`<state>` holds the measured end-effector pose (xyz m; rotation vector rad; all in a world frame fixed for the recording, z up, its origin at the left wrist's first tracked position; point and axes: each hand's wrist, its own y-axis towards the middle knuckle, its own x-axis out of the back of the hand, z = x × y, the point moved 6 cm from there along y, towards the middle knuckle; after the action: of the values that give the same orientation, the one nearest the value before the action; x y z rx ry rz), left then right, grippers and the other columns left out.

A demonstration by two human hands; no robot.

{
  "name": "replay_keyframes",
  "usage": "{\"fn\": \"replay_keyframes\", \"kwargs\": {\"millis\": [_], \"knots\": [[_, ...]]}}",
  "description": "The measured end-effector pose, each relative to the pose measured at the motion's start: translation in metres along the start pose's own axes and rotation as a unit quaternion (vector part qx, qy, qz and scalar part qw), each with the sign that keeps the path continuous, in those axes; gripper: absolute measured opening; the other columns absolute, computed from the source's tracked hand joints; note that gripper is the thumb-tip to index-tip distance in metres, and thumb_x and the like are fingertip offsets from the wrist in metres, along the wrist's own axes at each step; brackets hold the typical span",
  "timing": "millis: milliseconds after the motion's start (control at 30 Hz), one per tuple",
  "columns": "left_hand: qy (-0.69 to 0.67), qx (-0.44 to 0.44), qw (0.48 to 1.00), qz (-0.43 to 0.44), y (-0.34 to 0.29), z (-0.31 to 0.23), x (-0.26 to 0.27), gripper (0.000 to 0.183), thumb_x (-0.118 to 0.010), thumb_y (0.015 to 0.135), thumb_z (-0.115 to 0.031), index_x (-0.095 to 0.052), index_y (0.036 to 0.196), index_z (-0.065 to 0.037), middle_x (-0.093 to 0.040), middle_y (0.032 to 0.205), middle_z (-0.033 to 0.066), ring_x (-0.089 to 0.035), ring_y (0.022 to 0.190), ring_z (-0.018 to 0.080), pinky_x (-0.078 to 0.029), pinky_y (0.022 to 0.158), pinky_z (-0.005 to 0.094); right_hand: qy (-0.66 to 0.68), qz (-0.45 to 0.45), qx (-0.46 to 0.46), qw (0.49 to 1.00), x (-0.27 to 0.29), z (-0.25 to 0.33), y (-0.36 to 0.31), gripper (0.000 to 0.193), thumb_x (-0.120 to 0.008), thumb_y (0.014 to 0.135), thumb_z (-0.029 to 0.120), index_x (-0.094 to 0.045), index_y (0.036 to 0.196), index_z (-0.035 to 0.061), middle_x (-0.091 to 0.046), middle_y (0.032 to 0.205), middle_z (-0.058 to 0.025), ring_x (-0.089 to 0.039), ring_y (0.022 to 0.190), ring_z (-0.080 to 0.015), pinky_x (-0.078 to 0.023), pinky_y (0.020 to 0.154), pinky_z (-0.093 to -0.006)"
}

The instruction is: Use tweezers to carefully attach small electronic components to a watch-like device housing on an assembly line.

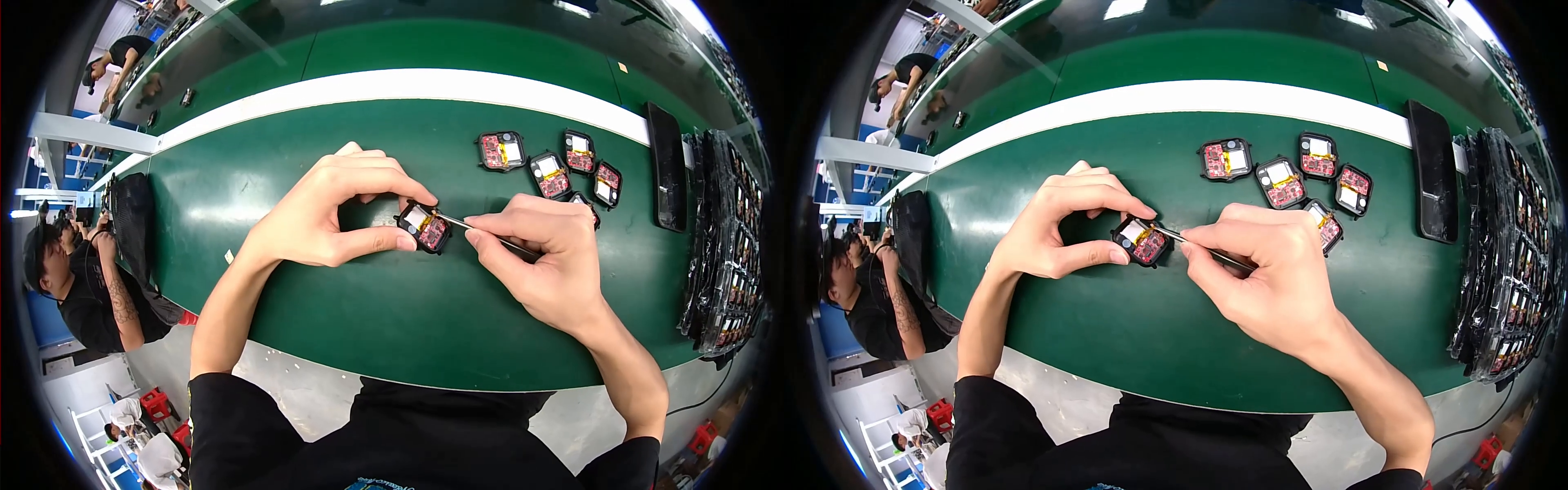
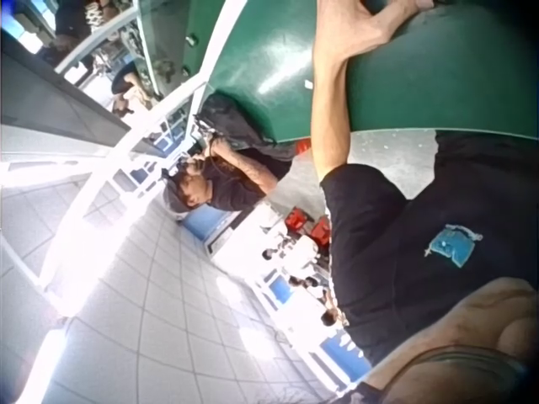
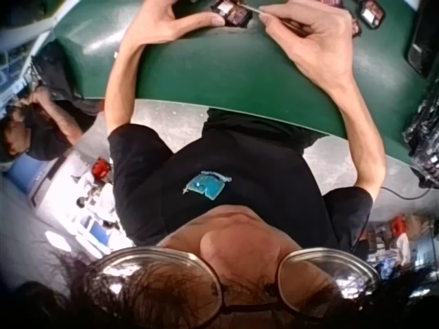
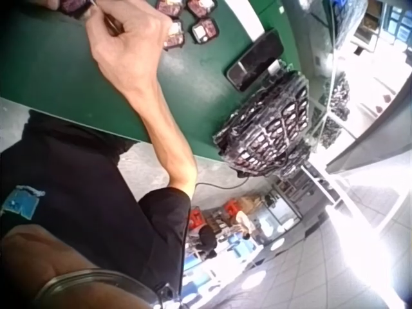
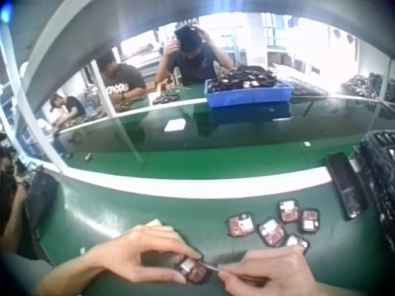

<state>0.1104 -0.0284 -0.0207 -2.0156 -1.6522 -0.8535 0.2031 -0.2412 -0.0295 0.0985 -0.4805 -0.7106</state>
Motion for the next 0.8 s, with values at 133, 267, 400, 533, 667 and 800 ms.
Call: {"fn": "replay_keyframes", "kwargs": {"millis": [133, 267, 400, 533, 667, 800], "knots": [[0.014, -0.017, 1.0, -0.007, 0.0, -0.002, -0.001, 0.049, -0.096, 0.078, -0.023, -0.085, 0.123, -0.008, -0.08, 0.101, 0.0051, -0.068, 0.092, 0.0205, -0.041, 0.085, 0.0359, -0.004, 0.013, -0.001, 1.0, 0.0, 0.001, 0.003, 0.009, -0.082, 0.088, -0.001, -0.085, 0.096, -0.0037, -0.065, 0.066, -0.0072, -0.057, 0.051, -0.0124, -0.039, 0.049, -0.0324], [0.023, -0.011, 1.0, -0.008, 0.001, -0.007, -0.002, 0.048, -0.094, 0.078, -0.022, -0.085, 0.123, -0.007, -0.08, 0.102, 0.0057, -0.069, 0.092, 0.0213, -0.041, 0.086, 0.0368, 0.005, 0.014, -0.015, 1.0, -0.001, 0.0, 0.004, 0.007, -0.082, 0.089, 0.0, -0.084, 0.095, -0.003, -0.065, 0.065, -0.0077, -0.057, 0.051, -0.0139, -0.039, 0.049, -0.0339], [0.035, -0.02, 0.999, -0.013, 0.001, -0.01, -0.003, 0.045, -0.09, 0.078, -0.02, -0.084, 0.121, -0.006, -0.08, 0.102, 0.0065, -0.07, 0.094, 0.0228, -0.042, 0.087, 0.0365, -0.004, 0.013, -0.008, 1.0, -0.001, 0.0, 0.003, 0.007, -0.082, 0.088, 0.0, -0.084, 0.095, -0.0032, -0.065, 0.066, -0.0079, -0.058, 0.051, -0.0145, -0.039, 0.049, -0.034], [0.043, -0.047, 0.998, -0.018, 0.0, -0.01, -0.004, 0.043, -0.089, 0.078, -0.019, -0.083, 0.119, -0.005, -0.081, 0.103, 0.0076, -0.072, 0.094, 0.0248, -0.043, 0.086, 0.0369, 0.0, 0.012, -0.004, 1.0, -0.001, 0.001, 0.003, 0.007, -0.082, 0.088, -0.001, -0.084, 0.095, -0.0032, -0.065, 0.066, -0.008, -0.058, 0.051, -0.0144, -0.039, 0.049, -0.0339], [0.041, -0.056, 0.997, -0.017, 0.001, -0.01, -0.004, 0.042, -0.089, 0.079, -0.017, -0.083, 0.118, -0.005, -0.081, 0.104, 0.0077, -0.072, 0.094, 0.0245, -0.043, 0.086, 0.037, -0.014, 0.005, -0.004, 1.0, -0.001, 0.003, 0.002, 0.008, -0.082, 0.088, -0.002, -0.084, 0.095, -0.0031, -0.066, 0.066, -0.0078, -0.06, 0.052, -0.0138, -0.04, 0.049, -0.0322], [0.043, -0.059, 0.997, -0.019, 0.001, -0.009, -0.003, 0.04, -0.089, 0.08, -0.016, -0.083, 0.118, -0.004, -0.081, 0.103, 0.0079, -0.072, 0.094, 0.0243, -0.043, 0.086, 0.0369, -0.013, -0.003, 0.015, 1.0, -0.002, 0.004, 0.001, 0.009, -0.082, 0.088, -0.003, -0.084, 0.096, -0.0035, -0.067, 0.067, -0.0076, -0.062, 0.052, -0.0142, -0.042, 0.048, -0.0313]]}}
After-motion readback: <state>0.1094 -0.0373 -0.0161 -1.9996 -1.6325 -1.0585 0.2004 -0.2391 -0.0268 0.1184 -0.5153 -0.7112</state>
